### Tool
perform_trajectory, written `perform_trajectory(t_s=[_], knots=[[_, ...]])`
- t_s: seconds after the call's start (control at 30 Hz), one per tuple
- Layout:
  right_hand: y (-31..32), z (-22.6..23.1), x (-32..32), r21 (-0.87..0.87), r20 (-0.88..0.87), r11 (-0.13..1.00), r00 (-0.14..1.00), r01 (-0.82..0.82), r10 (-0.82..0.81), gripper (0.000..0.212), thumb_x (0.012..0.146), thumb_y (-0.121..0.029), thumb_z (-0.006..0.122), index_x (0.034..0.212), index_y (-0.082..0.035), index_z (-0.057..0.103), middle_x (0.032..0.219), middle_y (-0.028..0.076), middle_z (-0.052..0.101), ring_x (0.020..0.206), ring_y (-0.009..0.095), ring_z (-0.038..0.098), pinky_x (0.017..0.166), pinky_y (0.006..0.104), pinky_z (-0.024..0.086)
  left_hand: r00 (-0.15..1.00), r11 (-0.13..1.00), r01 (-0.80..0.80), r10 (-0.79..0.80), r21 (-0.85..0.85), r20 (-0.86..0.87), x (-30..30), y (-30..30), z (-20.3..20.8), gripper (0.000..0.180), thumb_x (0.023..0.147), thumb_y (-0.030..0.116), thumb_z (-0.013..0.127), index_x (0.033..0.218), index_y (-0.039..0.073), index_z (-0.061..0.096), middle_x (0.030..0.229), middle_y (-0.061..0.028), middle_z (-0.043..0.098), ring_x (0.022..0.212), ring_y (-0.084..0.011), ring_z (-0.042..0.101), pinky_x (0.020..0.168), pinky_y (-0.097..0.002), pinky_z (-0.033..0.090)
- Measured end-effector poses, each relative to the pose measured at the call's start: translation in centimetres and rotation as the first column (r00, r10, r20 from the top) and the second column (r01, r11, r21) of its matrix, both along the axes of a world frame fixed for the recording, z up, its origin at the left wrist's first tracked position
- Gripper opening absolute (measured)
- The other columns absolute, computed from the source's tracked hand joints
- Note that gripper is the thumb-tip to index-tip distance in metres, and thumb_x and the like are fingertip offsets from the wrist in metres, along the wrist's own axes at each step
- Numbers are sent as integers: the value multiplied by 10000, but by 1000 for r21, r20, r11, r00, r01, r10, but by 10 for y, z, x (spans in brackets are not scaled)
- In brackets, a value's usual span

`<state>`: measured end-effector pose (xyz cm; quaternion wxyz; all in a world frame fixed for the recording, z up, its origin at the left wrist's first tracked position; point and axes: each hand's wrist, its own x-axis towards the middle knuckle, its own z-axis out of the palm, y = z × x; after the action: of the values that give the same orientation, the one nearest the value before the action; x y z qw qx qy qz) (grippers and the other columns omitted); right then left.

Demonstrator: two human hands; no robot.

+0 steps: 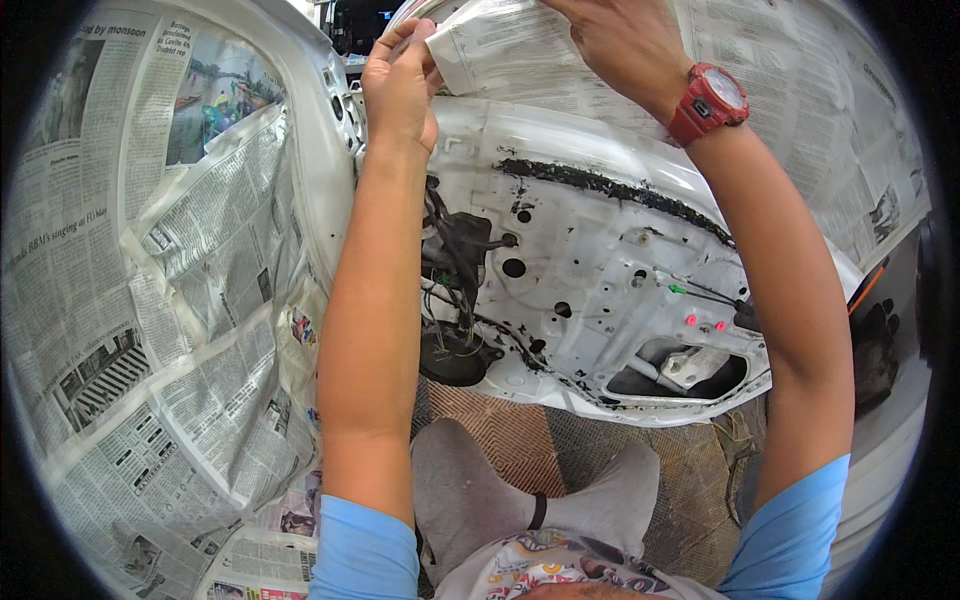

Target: The person tapes newspaper sheets onto the open hood and door of a white car using masking tape. They smooth the paper and apply tape along edges to secure the coverage.

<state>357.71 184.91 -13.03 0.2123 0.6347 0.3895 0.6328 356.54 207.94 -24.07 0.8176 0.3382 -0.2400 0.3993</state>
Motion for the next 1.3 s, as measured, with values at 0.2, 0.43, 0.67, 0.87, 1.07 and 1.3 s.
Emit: perform_trajectory(t_s=[0.2, 0.43, 0.67, 0.87, 1.07, 1.3], knots=[[8, -1, -7, 12, -53, 997, 996, 77, -76, 559, 1041, -131, 540, 1595, -165, 607, 1366, 166, 575, 1353, 337, 475, 1171, 524, 326, 999, 996, 33, -34, 87, 18, 10, 20, 2, 376, 964, 23, 808, 1293, 49, 628, 1166, -49, 689, 1030, -158, 718, 873, -307, 621], [12, -2, -6, -4, -22, 999, 999, 33, -33, 543, 1044, -144, 550, 1582, -175, 620, 1365, 161, 599, 1340, 338, 500, 1166, 525, 354, 997, 995, -61, 58, 73, 44, 23, 18, 6, 379, 941, -7, 818, 1271, 43, 637, 1163, -44, 685, 1023, -158, 719, 868, -315, 627], [19, -3, -8, -4, -87, 1000, 996, 16, -17, 537, 1049, -155, 547, 1580, -198, 623, 1386, 170, 597, 1360, 362, 500, 1183, 548, 348, 990, 990, -131, 127, 53, 63, 29, 17, 7, 329, 930, -21, 824, 1210, 66, 673, 1133, -27, 696, 980, -141, 711, 835, -293, 603], [24, -4, -15, 5, -15, 999, 999, 49, -49, 519, 1050, -179, 550, 1559, -201, 646, 1406, 187, 607, 1361, 376, 515, 1197, 557, 341, 991, 999, -53, 53, -3, 121, 46, 8, -2, 333, 913, -7, 853, 1193, 58, 684, 1090, -21, 707, 956, -133, 698, 811, -285, 581], [27, -2, -12, 64, -105, 996, 993, 68, -61, 492, 1041, -202, 558, 1515, -191, 690, 1398, 216, 648, 1358, 394, 552, 1186, 566, 358, 952, 953, -302, 299, -34, -72, 31, -60, 0, 323, 907, 5, 856, 1176, 25, 679, 1071, -54, 693, 925, -141, 678, 823, -288, 562], [38, -6, -18, 176, -169, 983, 983, -42, 72, 357, 1026, -318, 629, 1291, -160, 809, 1200, 188, 736, 1254, 350, 634, 1095, 532, 445, 818, 831, -554, 532, -48, -220, 19, -83, 3, 221, 935, 37, 807, 1101, 14, 663, 1053, -124, 758, 910, -228, 760, 823, -369, 596]])
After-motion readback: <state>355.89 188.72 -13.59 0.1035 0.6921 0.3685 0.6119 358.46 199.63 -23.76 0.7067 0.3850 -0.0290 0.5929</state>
